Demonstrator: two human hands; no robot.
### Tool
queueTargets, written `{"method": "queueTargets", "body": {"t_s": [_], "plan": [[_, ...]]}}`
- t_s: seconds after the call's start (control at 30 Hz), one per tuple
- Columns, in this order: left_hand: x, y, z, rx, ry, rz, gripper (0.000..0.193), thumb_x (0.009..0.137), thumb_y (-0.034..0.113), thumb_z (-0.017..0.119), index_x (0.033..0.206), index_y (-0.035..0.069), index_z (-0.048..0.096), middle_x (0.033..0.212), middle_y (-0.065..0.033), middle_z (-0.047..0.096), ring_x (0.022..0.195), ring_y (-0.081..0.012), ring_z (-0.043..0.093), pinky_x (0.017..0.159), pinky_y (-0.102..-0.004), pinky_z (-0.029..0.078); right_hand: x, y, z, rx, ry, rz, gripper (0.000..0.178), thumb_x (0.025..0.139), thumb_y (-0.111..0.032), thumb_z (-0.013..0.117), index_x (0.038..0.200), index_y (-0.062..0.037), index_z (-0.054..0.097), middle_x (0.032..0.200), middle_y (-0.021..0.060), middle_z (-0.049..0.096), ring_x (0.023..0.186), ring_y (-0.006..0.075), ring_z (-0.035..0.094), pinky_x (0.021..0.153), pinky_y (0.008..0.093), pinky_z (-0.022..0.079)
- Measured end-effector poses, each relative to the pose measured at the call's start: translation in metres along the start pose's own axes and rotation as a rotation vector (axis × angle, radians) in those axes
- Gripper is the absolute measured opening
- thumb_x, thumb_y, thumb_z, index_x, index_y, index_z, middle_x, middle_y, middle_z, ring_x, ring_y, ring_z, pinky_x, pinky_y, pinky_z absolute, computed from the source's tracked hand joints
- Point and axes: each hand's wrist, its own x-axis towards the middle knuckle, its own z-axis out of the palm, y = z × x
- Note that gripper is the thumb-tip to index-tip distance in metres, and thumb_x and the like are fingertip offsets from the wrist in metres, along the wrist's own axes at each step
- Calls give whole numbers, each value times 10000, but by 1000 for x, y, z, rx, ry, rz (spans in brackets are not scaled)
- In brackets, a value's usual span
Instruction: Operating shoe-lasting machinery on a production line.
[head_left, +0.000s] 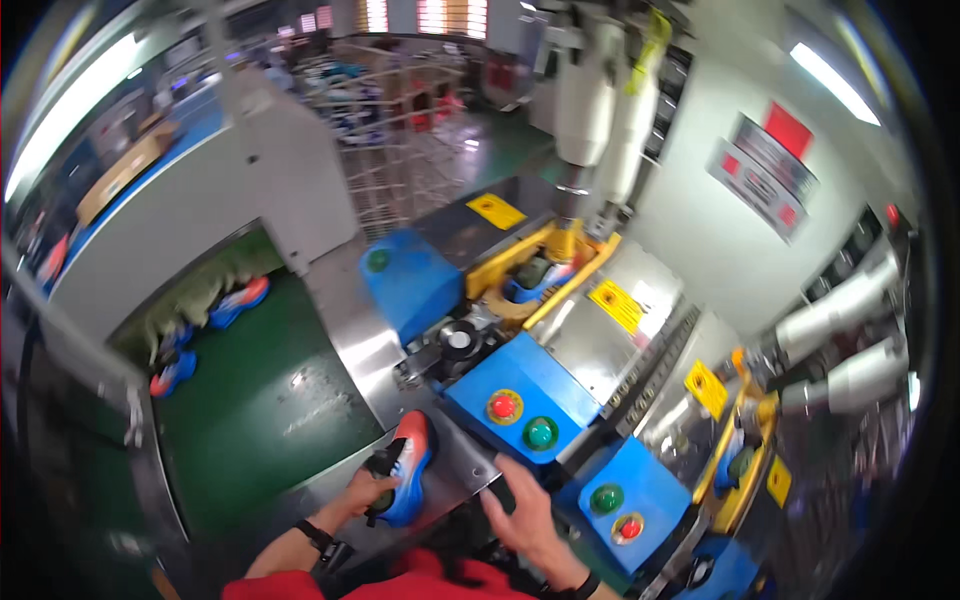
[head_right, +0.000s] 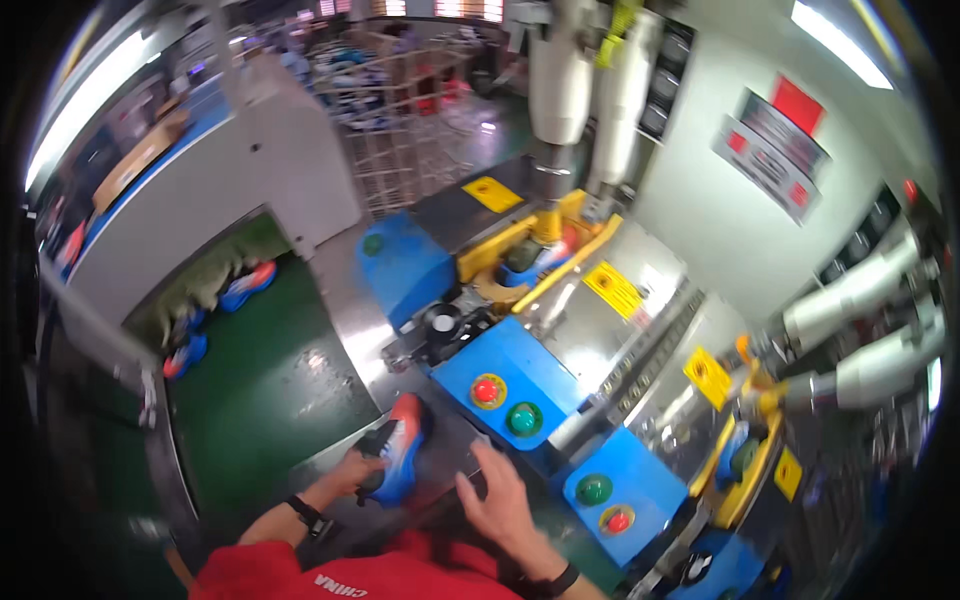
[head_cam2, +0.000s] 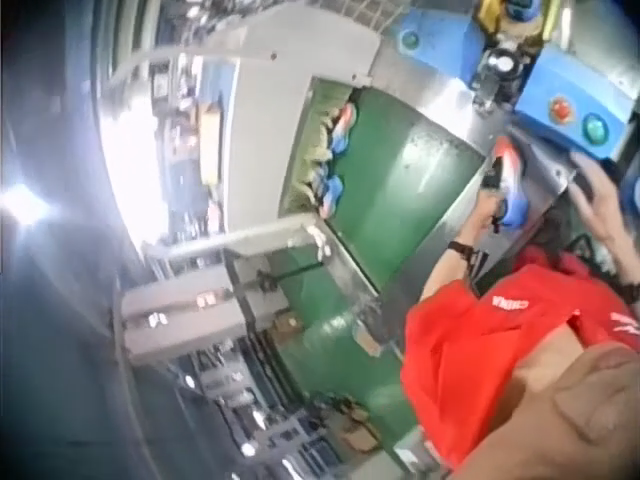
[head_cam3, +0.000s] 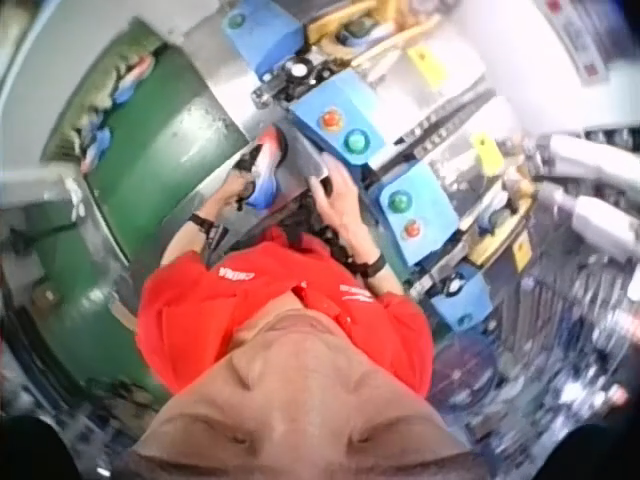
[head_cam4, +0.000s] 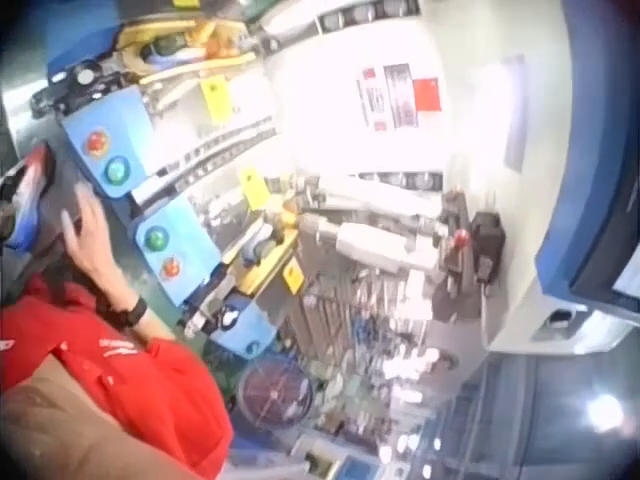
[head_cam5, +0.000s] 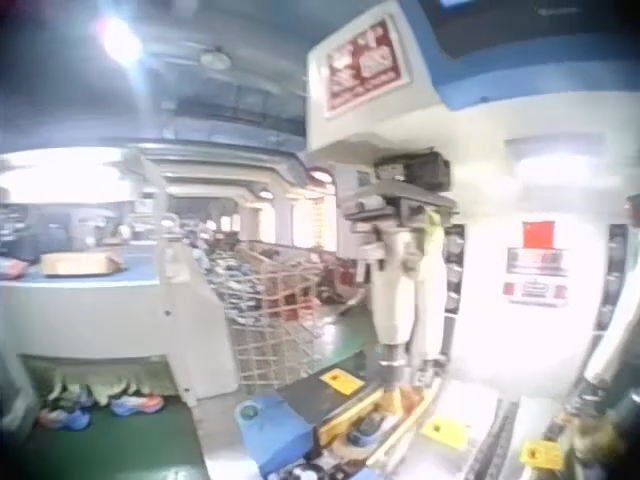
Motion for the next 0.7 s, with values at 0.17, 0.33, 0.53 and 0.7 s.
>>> {"method": "queueTargets", "body": {"t_s": [0.17,0.33,0.53,0.7], "plan": [[-130,-22,-12,-761,439,-178,454,879,204,724,1247,-14,570,1111,-141,674,905,-258,694,852,-441,576,-67,-9,6,227,-241,149,324,876,-108,669,1172,17,626,1076,156,705,992,227,684,885,327,525],[-226,-103,-80,-484,988,138,413,826,57,719,1206,12,564,1040,-63,647,890,-167,635,798,-341,521,-96,-3,31,381,-419,359,259,911,-48,619,1150,52,632,1061,142,717,920,159,686,855,301,543],[-257,-184,-190,-124,1346,139,774,729,89,790,1376,1,374,1237,-138,563,1148,-266,568,1017,-401,434,-40,-47,163,402,-343,412,229,907,-49,634,1094,81,619,905,114,701,840,144,662,764,266,525],[-266,-170,-286,90,1175,85,996,740,264,830,1487,-30,240,1463,-265,382,1395,-359,356,1138,-443,303,53,-149,338,33,-775,-30,294,892,-125,676,1148,17,644,980,133,717,891,165,686,796,292,532]]}}
